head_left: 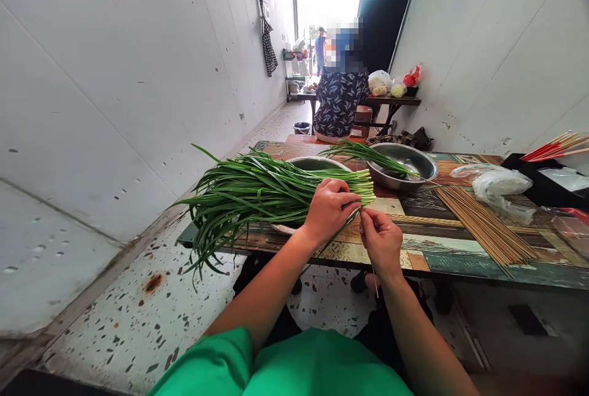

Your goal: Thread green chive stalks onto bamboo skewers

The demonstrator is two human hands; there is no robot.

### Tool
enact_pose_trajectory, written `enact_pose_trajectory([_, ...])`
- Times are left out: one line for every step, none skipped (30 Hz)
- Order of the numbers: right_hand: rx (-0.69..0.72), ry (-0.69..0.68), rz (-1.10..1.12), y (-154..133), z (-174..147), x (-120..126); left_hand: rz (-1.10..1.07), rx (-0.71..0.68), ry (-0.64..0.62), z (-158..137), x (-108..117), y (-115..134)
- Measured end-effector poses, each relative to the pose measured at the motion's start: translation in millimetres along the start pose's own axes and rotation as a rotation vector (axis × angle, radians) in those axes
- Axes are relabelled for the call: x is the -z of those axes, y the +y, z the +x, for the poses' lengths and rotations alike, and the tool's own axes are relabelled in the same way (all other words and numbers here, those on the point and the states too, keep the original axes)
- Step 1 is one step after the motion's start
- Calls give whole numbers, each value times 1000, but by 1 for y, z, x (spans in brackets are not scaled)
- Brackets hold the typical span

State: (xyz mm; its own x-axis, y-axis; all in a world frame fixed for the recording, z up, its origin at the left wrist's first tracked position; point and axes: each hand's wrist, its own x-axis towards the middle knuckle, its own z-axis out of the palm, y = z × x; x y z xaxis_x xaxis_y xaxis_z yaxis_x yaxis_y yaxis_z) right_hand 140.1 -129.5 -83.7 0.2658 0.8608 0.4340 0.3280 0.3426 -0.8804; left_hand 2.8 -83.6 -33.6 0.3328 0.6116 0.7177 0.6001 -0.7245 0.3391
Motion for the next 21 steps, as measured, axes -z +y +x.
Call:
enact_pose_trajectory([-15, 8, 13, 0, 0, 0, 0, 4, 5, 0, 0, 0])
enact_pose_trajectory([-31, 15, 28, 0, 0, 0, -1, 9, 10, 0, 0, 0])
enact_pose_trajectory([-46, 19, 42, 0, 0, 0, -2, 14, 15, 0, 0, 0])
enact_pose_trajectory([-57, 18, 50, 0, -1, 0, -2, 19, 17, 0, 0, 0])
enact_pose_trajectory([-66, 18, 59, 0, -1, 0, -1, 21, 19, 0, 0, 0])
enact_pose_trajectory([-77, 16, 67, 0, -1, 0, 1, 19, 20, 0, -1, 0])
enact_pose_trajectory([-87, 14, 74, 1, -1, 0, 3, 15, 20, 0, -1, 0])
enact_pose_trajectory([-94, 11, 79, 1, -1, 0, 5, 9, 19, 1, -1, -1])
enact_pose_trajectory([-99, 9, 81, 0, -1, 0, 6, 4, 17, 1, -2, -2])
enact_pose_trajectory([-101, 7, 81, 0, -1, 0, 6, -1, 15, 1, -2, -3])
enact_pose_trajectory([-101, 5, 80, 0, -1, 0, 5, -4, 14, 1, -2, -4])
enact_pose_trajectory([-100, 3, 76, 1, -1, 0, 3, -6, 12, 1, -3, -4])
enact_pose_trajectory([-97, 1, 72, 1, -1, 0, 2, -8, 9, 1, -4, -5])
enact_pose_trajectory([-94, 0, 67, 2, -2, 1, 2, -7, 4, 1, -4, -6])
enact_pose_trajectory([-89, 1, 59, 2, -2, 1, 2, -4, 1, 1, -4, -6])
enact_pose_trajectory([-82, 4, 50, 3, -2, 1, 4, 1, 0, 1, -5, -6])
enact_pose_trajectory([-74, 7, 41, 4, -2, 1, 6, 9, 0, 1, -5, -6])
enact_pose_trajectory([-67, 10, 32, 5, -2, 1, 8, 19, 4, 0, -4, -5])
enact_pose_trajectory([-60, 12, 26, 6, -2, 1, 10, 28, 12, 0, -4, -4])
enact_pose_trajectory([-54, 13, 22, 6, -2, 1, 11, 37, 21, 0, -3, -4])
enact_pose_trajectory([-50, 14, 21, 6, -2, 1, 11, 46, 30, 0, -3, -3])
